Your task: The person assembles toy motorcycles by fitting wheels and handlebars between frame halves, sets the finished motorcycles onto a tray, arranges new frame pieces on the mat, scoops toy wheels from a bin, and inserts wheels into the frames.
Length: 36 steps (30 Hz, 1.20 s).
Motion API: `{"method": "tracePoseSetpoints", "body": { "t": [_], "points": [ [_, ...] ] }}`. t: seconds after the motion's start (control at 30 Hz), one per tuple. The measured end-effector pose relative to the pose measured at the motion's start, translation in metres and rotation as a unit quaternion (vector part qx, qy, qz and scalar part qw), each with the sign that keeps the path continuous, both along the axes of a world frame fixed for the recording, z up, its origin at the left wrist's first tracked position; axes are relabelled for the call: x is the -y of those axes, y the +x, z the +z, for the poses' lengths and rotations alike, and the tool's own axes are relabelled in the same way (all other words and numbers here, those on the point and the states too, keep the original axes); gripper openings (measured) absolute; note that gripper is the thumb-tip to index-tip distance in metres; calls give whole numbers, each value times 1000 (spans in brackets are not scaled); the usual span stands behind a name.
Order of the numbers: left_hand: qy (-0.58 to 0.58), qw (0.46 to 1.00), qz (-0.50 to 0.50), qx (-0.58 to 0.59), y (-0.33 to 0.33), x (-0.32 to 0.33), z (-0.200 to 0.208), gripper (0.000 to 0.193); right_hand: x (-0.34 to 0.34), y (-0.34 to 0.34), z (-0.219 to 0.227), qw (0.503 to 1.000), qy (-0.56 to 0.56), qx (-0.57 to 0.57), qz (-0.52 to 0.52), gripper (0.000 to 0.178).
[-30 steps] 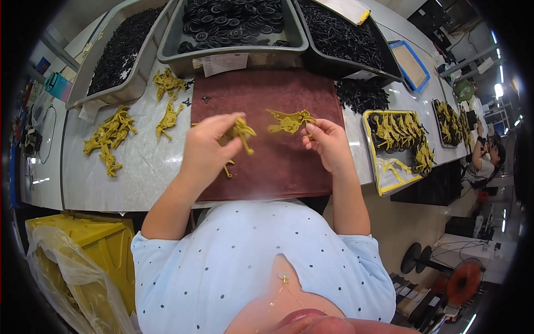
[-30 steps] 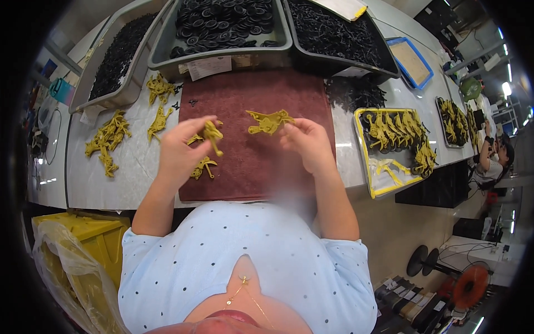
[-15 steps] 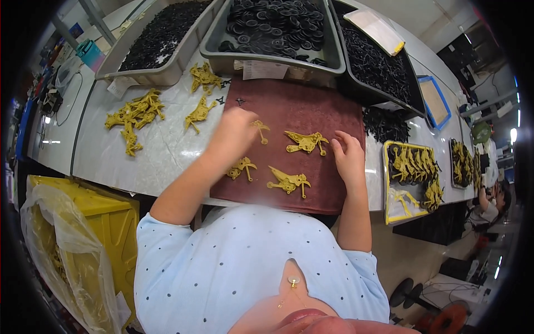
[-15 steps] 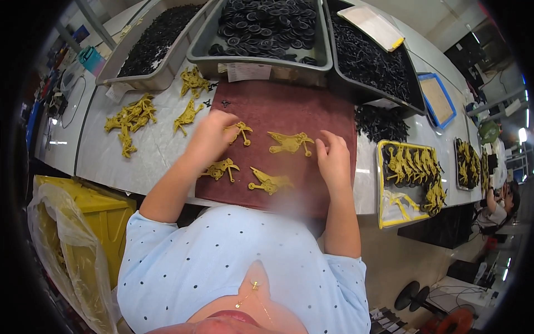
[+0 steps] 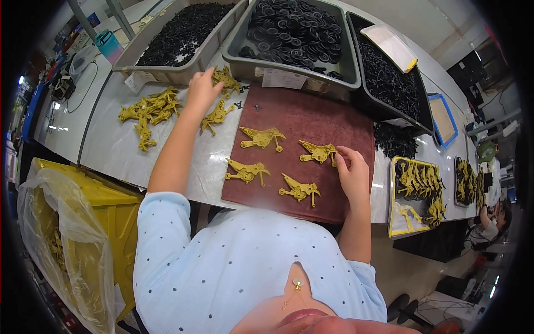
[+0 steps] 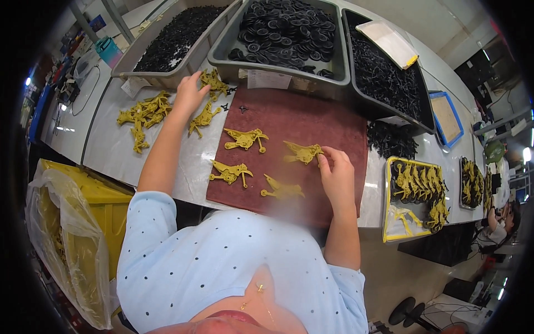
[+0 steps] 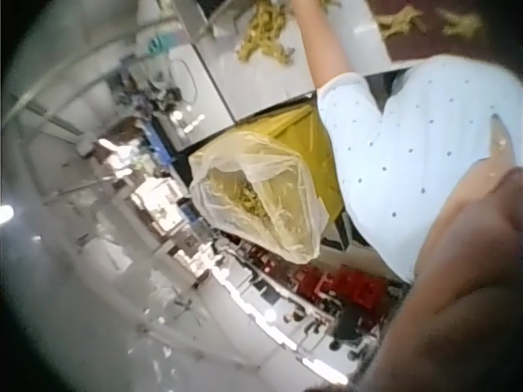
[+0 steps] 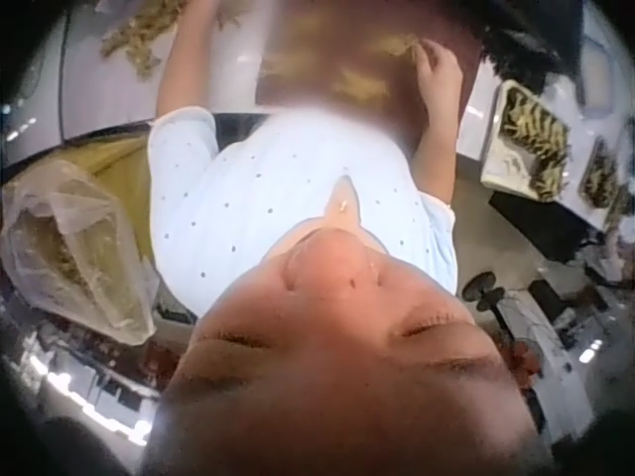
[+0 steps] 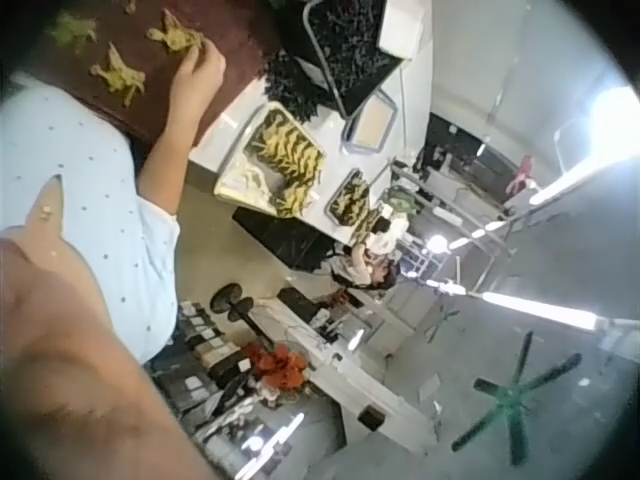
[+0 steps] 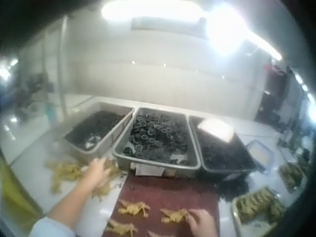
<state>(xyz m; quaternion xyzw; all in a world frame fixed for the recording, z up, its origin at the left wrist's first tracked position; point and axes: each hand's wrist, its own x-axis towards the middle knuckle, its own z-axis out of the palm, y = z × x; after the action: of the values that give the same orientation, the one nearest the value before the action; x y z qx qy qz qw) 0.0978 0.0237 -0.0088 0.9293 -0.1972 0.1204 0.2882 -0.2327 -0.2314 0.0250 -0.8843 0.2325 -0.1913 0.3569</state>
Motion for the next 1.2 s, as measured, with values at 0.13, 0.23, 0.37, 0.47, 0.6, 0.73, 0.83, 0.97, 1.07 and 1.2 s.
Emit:
{"method": "tracePoseSetpoints", "body": {
  "t": [0.13,0.23,0.37,0.47,0.6,0.73,0.83,0.97,1.07,1.2],
  "points": [
    [104,994,14,10,3,34,13,61,-4,-4,2,1000,-1,-13,-2,21],
    [129,991,-35,-22,17,37,5,68,-6,-7,2,1000,0,-10,1,20],
    [128,989,-70,14,15,32,5,79,-5,-8,-3,1000,-8,2,-3,20],
    [66,995,-70,37,15,19,1,81,-7,-5,-3,1000,-24,15,7,20],
    [-67,991,-112,-19,26,-11,-4,71,-15,3,2,999,-17,18,25,20],
    [38,998,-57,-16,-2,-30,12,54,-22,10,6,998,-5,32,45,21],
    [105,985,-36,-131,-57,-35,41,55,-23,12,8,998,-8,30,47,21],
    [149,969,-8,-199,-126,-42,52,64,-38,40,30,991,-12,45,125,17],
    [152,969,-6,-192,-138,-54,27,66,-62,92,36,951,-101,71,283,25],
    [97,982,53,-156,-138,-71,18,68,-104,167,27,875,-219,58,427,42]
  ]
}}
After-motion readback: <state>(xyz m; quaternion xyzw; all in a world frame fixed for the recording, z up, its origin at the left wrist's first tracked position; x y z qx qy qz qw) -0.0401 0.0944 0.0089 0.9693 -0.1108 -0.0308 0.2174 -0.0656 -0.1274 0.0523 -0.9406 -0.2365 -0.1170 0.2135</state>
